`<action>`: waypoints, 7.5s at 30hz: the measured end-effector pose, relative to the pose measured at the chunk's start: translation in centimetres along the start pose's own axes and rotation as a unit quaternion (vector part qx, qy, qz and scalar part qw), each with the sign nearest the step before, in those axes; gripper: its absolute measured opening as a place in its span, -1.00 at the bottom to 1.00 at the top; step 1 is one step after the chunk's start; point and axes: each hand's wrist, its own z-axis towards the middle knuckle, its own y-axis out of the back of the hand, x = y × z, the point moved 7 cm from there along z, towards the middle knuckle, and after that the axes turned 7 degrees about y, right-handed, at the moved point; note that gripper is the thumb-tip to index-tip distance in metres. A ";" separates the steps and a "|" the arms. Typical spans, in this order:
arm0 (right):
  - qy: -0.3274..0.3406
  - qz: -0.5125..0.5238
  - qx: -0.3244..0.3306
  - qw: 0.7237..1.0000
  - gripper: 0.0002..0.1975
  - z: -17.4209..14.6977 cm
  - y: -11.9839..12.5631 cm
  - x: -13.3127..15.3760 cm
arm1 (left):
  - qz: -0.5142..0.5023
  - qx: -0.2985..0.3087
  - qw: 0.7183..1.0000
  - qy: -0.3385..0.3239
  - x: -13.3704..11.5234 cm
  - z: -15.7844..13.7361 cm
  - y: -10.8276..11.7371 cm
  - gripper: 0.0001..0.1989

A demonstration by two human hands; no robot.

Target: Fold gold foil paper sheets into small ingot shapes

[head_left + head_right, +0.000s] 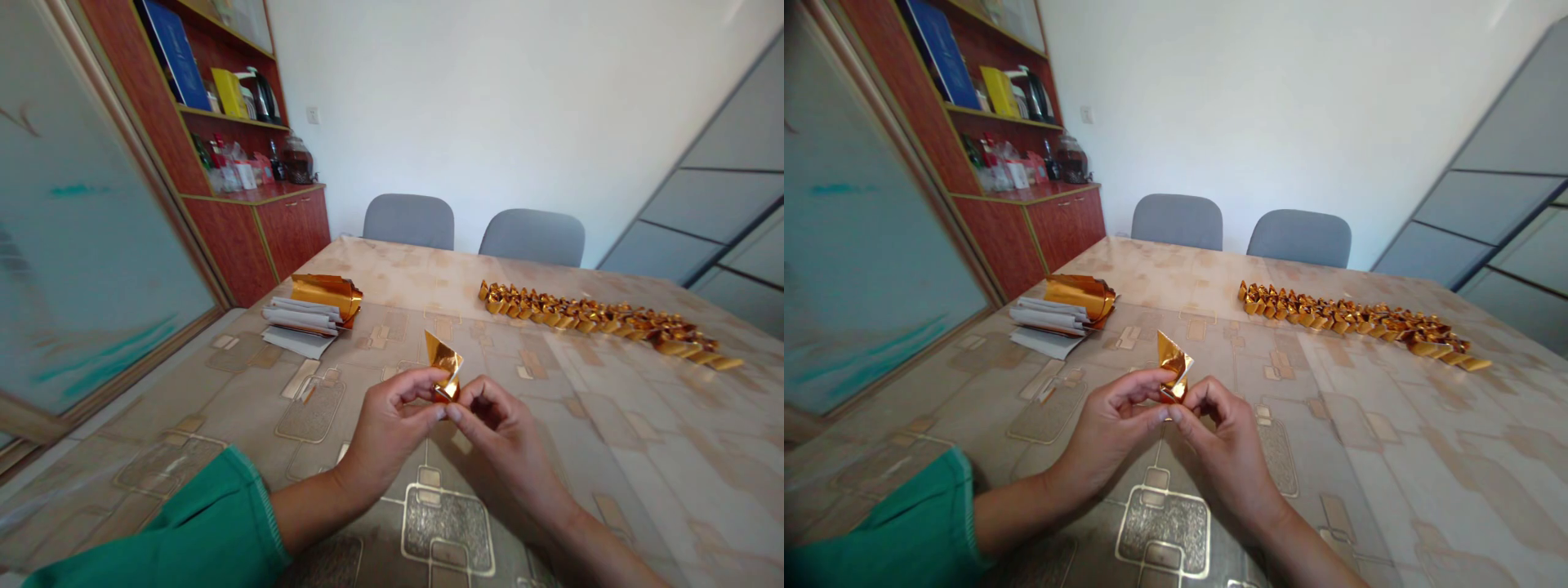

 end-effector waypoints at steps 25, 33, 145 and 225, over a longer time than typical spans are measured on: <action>-0.032 -0.028 -0.040 0.998 -0.83 -0.1 -0.2 0.0 | 0.014 -0.013 0.998 0.056 -0.2 -1.0 -0.4 -0.16; -0.022 -0.067 0.001 0.998 -0.83 -0.2 -0.2 0.1 | -0.027 0.007 0.996 0.085 0.3 -0.8 -0.4 -0.14; -0.208 0.211 -0.012 0.955 -0.57 -0.4 -0.5 -3.2 | 0.406 0.041 0.844 -0.348 -4.3 -0.5 -0.4 -0.83; 0.008 -0.079 0.022 0.997 -0.73 0.4 0.6 -1.5 | -0.099 -0.002 0.980 0.173 1.8 -0.2 -0.1 -0.72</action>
